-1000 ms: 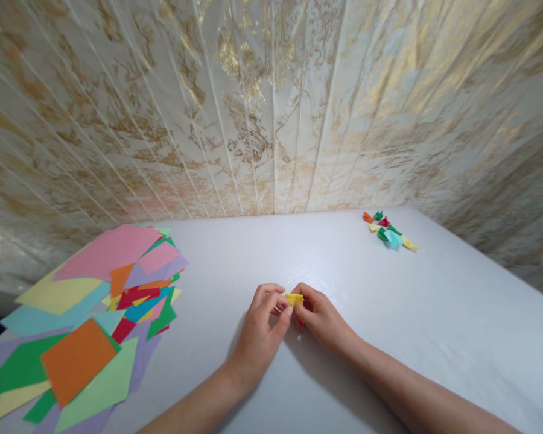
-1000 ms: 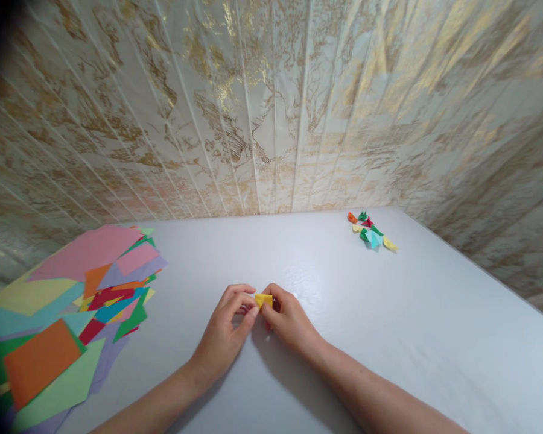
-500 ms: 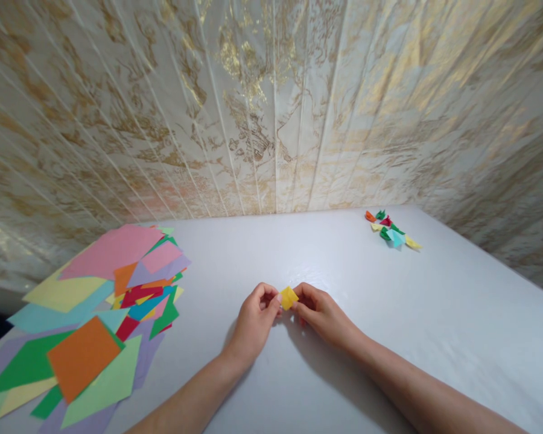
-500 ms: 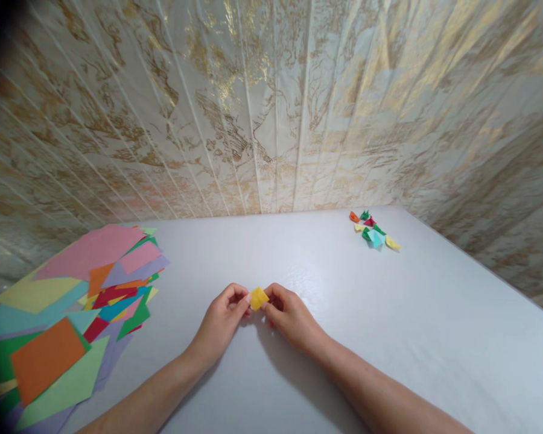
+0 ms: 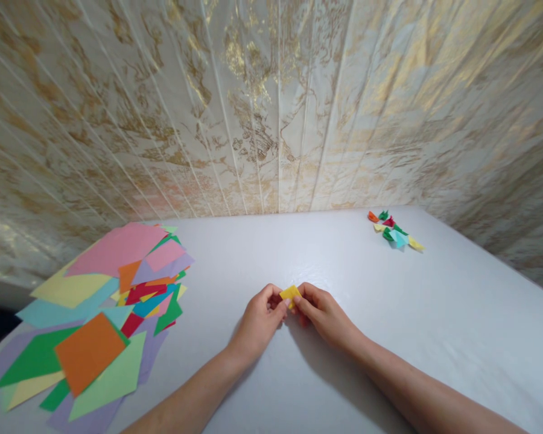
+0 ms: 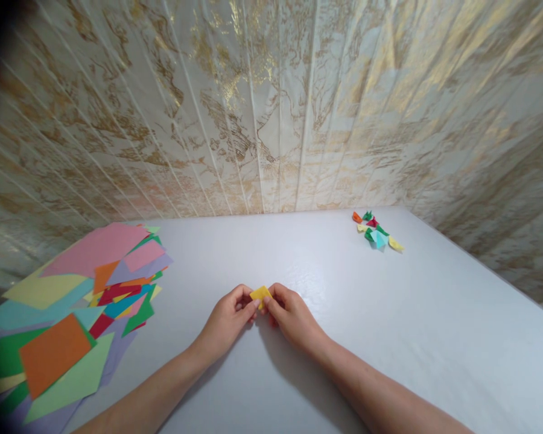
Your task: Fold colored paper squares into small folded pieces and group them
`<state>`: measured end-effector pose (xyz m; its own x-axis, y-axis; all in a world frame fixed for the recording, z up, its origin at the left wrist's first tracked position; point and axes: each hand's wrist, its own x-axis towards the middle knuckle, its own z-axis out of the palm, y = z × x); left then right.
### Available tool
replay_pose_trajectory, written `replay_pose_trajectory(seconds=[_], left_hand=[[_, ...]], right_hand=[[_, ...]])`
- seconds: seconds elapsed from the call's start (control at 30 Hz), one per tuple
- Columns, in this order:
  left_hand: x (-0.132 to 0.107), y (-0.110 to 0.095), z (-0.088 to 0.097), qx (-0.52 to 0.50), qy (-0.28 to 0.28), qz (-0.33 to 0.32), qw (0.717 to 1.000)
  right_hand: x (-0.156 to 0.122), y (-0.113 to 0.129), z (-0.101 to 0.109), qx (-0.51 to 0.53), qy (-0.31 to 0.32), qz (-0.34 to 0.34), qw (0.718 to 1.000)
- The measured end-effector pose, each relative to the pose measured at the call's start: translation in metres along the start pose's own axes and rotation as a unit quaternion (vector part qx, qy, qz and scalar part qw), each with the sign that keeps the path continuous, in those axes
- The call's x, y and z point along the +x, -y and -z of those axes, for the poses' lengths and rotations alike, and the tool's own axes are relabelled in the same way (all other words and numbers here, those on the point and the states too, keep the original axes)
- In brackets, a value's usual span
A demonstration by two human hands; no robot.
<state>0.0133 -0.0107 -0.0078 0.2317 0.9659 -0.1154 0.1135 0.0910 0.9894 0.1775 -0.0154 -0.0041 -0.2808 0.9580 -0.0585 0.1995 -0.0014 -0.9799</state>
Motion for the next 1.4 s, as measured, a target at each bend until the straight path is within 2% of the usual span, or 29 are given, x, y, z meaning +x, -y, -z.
replay_pose_trajectory(seconds=[0.2, 0.47, 0.57, 0.7, 0.77, 0.87, 0.97, 1.17, 1.3, 1.4], left_hand=[[0.000, -0.003, 0.001, -0.005, -0.013, 0.009, 1.000], [0.001, -0.008, 0.003, -0.051, 0.009, 0.008, 0.999], [0.001, -0.007, 0.003, -0.055, -0.014, 0.017, 0.998], [0.001, -0.005, 0.003, -0.043, -0.020, 0.014, 0.999], [0.000, -0.004, 0.003, -0.026, -0.003, 0.009, 1.000], [-0.001, -0.003, 0.002, -0.002, 0.013, -0.010, 1.000], [-0.001, 0.000, 0.001, -0.005, -0.008, -0.020, 1.000], [-0.003, 0.003, -0.002, -0.023, -0.066, -0.050, 0.996], [-0.006, 0.000, -0.002, 0.020, -0.088, -0.082, 0.993], [-0.006, 0.000, -0.001, 0.016, -0.082, -0.088, 0.993]], right_hand=[[0.004, 0.000, 0.000, 0.077, -0.023, -0.006, 0.997], [0.007, -0.002, -0.001, 0.147, -0.023, -0.039, 0.988], [0.006, 0.000, 0.001, 0.096, -0.019, -0.028, 0.995], [0.003, 0.008, 0.007, -0.041, -0.112, 0.037, 0.992], [0.001, 0.010, 0.010, -0.076, -0.125, 0.062, 0.987], [0.002, 0.008, 0.010, -0.090, -0.090, 0.069, 0.989], [0.003, 0.004, 0.009, -0.072, -0.066, 0.054, 0.994], [0.003, 0.002, 0.006, 0.015, -0.053, 0.027, 0.998], [0.001, 0.001, 0.003, 0.014, -0.055, 0.024, 0.998], [0.001, -0.001, 0.002, 0.007, -0.054, 0.026, 0.998]])
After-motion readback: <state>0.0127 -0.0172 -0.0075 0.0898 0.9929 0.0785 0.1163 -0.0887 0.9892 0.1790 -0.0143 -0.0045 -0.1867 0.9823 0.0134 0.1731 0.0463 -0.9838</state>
